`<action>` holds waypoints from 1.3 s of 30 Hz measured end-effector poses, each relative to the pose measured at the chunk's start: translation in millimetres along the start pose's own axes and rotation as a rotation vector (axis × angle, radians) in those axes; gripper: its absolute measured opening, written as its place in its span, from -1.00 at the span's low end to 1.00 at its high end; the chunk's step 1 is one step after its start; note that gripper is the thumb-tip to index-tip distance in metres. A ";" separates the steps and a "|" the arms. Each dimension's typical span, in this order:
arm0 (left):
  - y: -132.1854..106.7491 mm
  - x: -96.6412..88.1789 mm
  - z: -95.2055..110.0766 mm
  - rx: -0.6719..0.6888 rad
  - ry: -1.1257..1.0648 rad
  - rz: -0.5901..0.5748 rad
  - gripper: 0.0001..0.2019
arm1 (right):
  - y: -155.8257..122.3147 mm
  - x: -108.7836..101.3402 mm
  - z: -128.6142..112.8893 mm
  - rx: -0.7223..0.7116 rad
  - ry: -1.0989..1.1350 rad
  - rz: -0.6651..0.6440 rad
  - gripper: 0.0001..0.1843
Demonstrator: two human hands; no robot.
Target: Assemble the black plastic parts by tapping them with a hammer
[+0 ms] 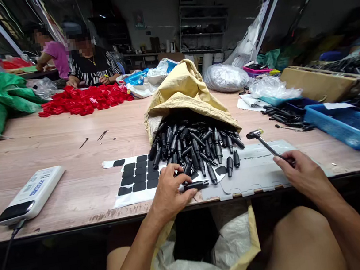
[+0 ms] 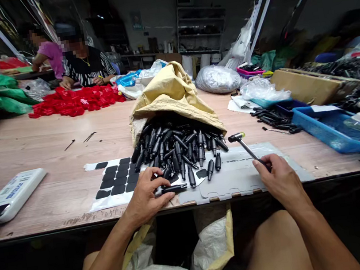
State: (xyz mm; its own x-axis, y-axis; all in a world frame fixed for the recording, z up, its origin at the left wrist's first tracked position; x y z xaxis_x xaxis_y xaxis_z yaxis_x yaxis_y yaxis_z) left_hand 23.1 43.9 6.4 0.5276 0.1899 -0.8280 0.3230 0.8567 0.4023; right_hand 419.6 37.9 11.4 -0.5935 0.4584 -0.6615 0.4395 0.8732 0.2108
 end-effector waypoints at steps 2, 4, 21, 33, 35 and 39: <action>-1.0 -0.9 -0.5 0.000 0.002 -0.005 -0.88 | -40.1 12.3 -12.5 0.108 0.372 -0.134 -0.47; -1.5 -1.4 -0.1 0.008 0.002 -0.015 -0.88 | -87.7 38.1 -35.1 0.219 0.690 -0.396 -0.41; 1.2 7.4 -2.8 -0.060 0.011 -0.061 -0.83 | -179.3 107.2 -54.0 0.511 0.948 -0.692 -0.31; 3.2 7.9 -7.4 -0.107 -0.053 -0.106 -0.77 | -198.0 104.5 -90.3 0.010 0.647 -0.475 -0.39; 3.5 8.1 -8.1 -0.117 -0.053 -0.111 -0.78 | -196.7 104.5 -94.5 -0.076 0.606 -0.474 -0.43; 3.3 7.6 -7.9 -0.117 -0.055 -0.107 -0.77 | -195.0 101.0 -106.1 -0.317 0.521 -0.456 -0.45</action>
State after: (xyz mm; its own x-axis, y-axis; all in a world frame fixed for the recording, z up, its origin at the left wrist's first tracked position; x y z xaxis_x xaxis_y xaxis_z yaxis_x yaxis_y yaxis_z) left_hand 21.9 51.9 -1.7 0.5383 0.0708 -0.8398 0.2880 0.9210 0.2622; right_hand 202.4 -68.5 -20.2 -0.9461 -0.0085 -0.3237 -0.0931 0.9646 0.2469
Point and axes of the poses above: each hand's wrist, its own y-axis towards the middle knuckle, its own x-axis out of the palm, z = x × y, the point moved 8 cm from there along y, towards the middle knuckle, and after that the axes turned 14 degrees about y, right-handed, at the moved point
